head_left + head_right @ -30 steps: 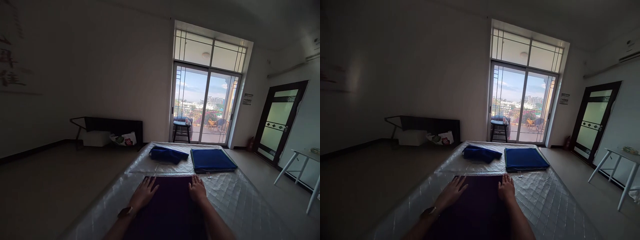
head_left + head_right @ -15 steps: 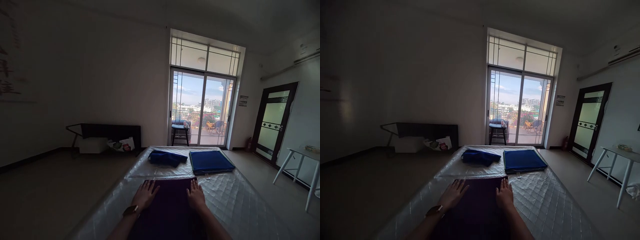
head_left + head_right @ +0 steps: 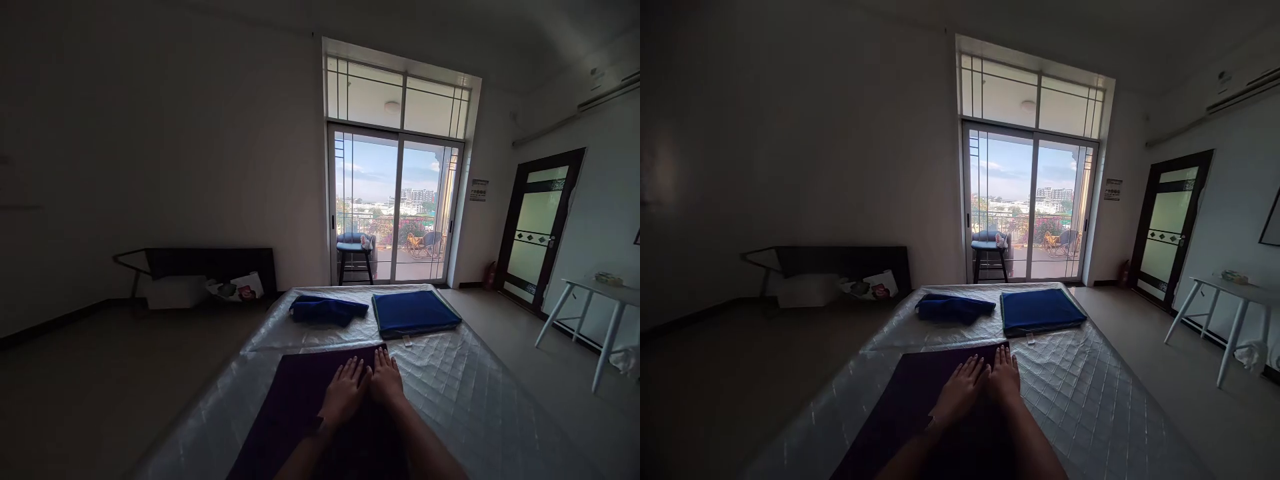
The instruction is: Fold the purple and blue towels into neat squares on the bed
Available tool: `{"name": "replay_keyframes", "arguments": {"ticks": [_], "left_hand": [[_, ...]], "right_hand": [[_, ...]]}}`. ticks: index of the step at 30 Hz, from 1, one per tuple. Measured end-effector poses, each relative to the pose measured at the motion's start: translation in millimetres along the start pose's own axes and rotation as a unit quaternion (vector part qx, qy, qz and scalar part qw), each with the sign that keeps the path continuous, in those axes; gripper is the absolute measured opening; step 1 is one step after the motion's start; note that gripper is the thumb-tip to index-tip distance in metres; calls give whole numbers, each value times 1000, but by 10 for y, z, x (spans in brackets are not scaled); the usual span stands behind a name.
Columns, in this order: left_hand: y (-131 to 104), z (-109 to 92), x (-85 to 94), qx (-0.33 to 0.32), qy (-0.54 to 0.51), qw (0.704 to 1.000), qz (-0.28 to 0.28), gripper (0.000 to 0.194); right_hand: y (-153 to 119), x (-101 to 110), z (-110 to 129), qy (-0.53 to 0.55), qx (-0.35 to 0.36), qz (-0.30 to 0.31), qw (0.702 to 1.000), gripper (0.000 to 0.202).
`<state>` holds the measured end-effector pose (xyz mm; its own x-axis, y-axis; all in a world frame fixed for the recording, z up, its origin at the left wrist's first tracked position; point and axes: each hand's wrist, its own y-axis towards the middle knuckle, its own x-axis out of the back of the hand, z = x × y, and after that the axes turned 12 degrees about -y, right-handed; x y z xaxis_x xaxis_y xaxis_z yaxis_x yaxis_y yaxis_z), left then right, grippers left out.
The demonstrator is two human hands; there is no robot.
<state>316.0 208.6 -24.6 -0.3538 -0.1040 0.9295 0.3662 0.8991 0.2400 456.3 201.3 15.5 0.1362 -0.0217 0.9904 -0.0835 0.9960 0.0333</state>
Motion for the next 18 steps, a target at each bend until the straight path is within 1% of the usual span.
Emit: {"name": "replay_keyframes", "arguments": {"ticks": [2, 5, 7, 8, 10, 14, 16, 18], "left_hand": [[-144, 346, 67, 22, 10, 1000, 5, 63], [-397, 900, 172, 72, 29, 997, -12, 69], [-559, 1166, 243, 89, 39, 995, -19, 71], [-626, 1241, 282, 93, 41, 995, -19, 71], [-719, 1268, 372, 107, 39, 993, -19, 74], [-747, 1043, 558, 161, 26, 987, -8, 81], [-734, 944, 618, 169, 21, 985, -3, 81], [-730, 900, 645, 164, 21, 986, -4, 80]], "right_hand": [[6, 11, 23, 6, -12, 0, 1000, 65], [16, 5, 34, 6, -15, -3, 1000, 65], [20, 2, 30, 1, -15, -1, 1000, 66], [20, 7, 29, -3, -16, 1, 1000, 66], [14, 39, 36, -12, -17, 5, 1000, 66], [-36, 150, 76, -32, -26, 12, 999, 65], [-98, 183, 93, -42, -26, 11, 999, 64], [-197, 179, 97, -49, -22, 12, 998, 63]]}}
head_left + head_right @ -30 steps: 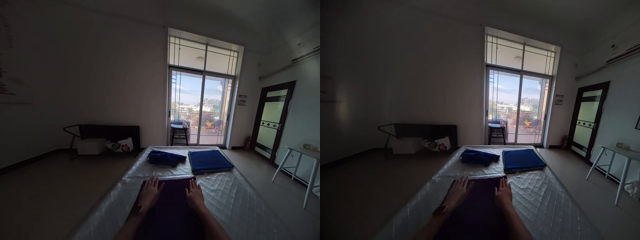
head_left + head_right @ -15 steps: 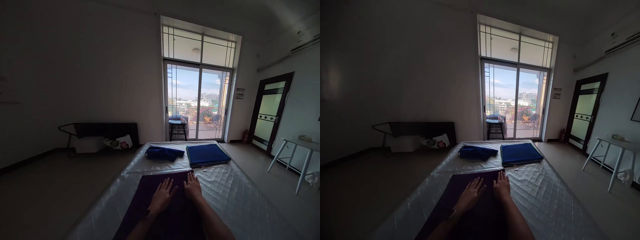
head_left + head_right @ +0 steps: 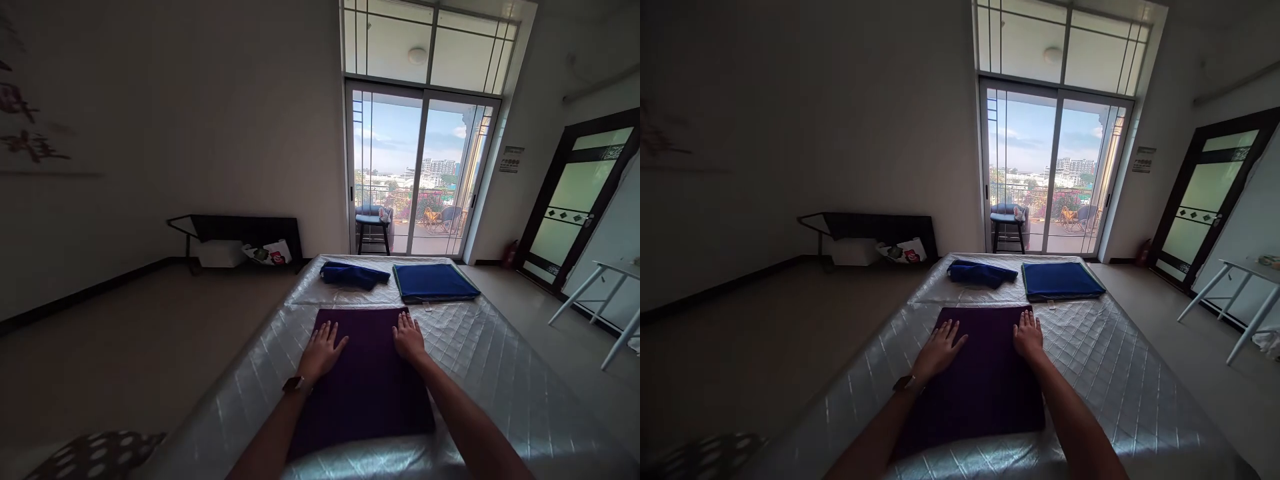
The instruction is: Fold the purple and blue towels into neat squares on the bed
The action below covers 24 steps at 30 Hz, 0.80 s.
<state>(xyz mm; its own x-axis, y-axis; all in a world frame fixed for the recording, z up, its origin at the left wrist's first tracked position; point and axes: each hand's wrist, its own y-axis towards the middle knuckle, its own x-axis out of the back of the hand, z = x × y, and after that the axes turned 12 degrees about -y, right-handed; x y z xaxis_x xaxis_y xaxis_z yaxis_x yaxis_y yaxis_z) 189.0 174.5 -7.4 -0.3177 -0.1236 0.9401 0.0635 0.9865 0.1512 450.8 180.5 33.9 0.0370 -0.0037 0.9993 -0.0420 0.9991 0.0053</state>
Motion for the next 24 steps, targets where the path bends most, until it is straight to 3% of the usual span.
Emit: {"name": "replay_keyframes", "arguments": {"ticks": [7, 13, 16, 20, 22, 24], "left_hand": [[2, 30, -25, -5, 8, 1000, 4, 81], [58, 37, 54, 9, 12, 999, 37, 83], [106, -275, 51, 4, 22, 999, 28, 86], [108, -1042, -181, -183, -7, 983, 18, 71], [84, -1357, -329, -226, -24, 973, 36, 63], [51, -1510, -430, -228, -31, 972, 47, 59]], "right_hand": [[-350, -80, -40, 2, 10, 18, 1000, 65], [-371, -51, -22, 14, 9, 16, 1000, 66], [-345, -73, -19, 18, 7, 20, 1000, 66], [-320, -118, -53, 0, 17, 21, 1000, 65], [-313, -139, -79, -25, 32, 24, 999, 65], [-308, -152, -96, -43, 43, 25, 998, 66]]}}
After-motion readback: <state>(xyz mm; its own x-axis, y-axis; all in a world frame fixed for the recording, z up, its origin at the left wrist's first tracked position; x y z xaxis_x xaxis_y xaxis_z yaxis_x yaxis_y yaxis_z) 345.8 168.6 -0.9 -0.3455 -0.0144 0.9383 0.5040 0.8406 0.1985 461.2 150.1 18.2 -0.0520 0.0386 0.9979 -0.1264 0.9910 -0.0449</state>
